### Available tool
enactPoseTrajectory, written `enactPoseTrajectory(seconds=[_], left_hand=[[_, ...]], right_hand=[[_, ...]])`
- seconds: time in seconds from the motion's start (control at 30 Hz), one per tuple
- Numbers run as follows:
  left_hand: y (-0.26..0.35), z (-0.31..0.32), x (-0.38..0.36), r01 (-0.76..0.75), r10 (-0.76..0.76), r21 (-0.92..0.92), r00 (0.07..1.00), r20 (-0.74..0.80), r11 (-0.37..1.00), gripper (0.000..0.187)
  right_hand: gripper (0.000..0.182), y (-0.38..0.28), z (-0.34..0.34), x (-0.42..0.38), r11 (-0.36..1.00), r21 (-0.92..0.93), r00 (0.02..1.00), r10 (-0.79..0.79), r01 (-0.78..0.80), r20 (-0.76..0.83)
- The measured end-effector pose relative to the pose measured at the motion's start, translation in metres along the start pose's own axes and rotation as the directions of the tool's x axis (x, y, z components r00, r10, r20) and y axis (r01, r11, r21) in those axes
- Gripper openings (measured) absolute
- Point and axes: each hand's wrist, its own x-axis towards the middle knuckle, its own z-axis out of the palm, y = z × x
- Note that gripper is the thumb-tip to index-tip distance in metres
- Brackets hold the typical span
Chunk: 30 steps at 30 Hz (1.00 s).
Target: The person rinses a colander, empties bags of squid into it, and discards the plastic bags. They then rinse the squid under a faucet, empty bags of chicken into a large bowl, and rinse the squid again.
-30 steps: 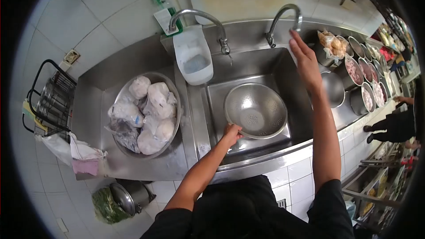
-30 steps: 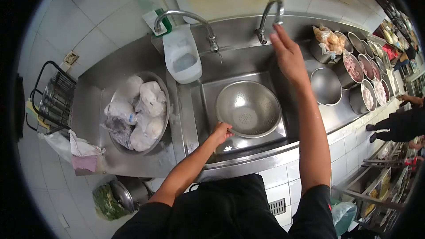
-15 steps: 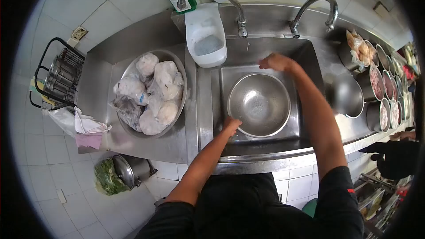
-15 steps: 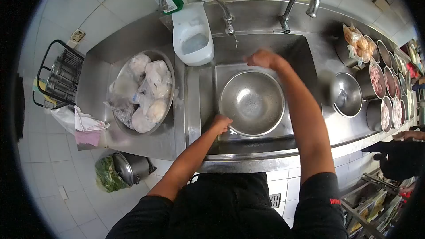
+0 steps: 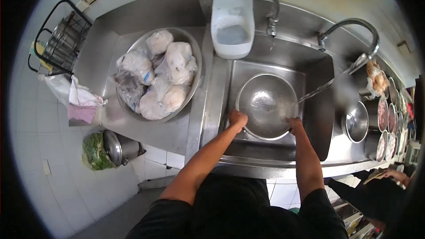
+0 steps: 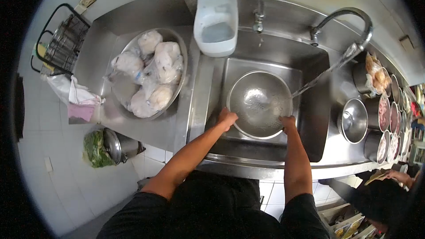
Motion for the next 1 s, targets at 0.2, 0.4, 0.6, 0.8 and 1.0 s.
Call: enactPoseTrajectory(seconds=[0.2,0.4,0.6,0.8,1.0], left_hand=[[0.04,-0.05,-0.098,-0.15,0.123,0.045,0.919,0.376,0.988,0.069],[0.031,-0.156,-0.161,-0.263,0.318,-0.181,0.734,0.6,0.948,0.059],[-0.007,-0.277,-0.203,-0.295,0.45,-0.355,0.719,0.529,0.887,0.051],[-0.074,-0.391,-0.204,-0.111,0.389,-0.529,0.805,0.449,0.841,0.045],[-0.107,-0.45,-0.158,0.024,0.279,-0.701,0.907,0.315,0.713,0.057]], right_hand=[[0.035,-0.039,0.025,-0.074,0.598,-0.586,0.69,-0.718,0.547,-0.088],[0.026,-0.116,0.05,-0.146,0.257,-0.716,0.416,-0.908,0.648,0.051],[0.031,-0.117,0.09,-0.206,-0.013,-0.808,0.225,-0.958,0.59,0.18],[0.035,-0.089,0.136,-0.317,-0.218,-0.866,0.118,-0.947,0.45,0.3],[0.04,-0.099,0.163,-0.439,-0.27,-0.88,-0.055,-0.961,0.39,0.271]])
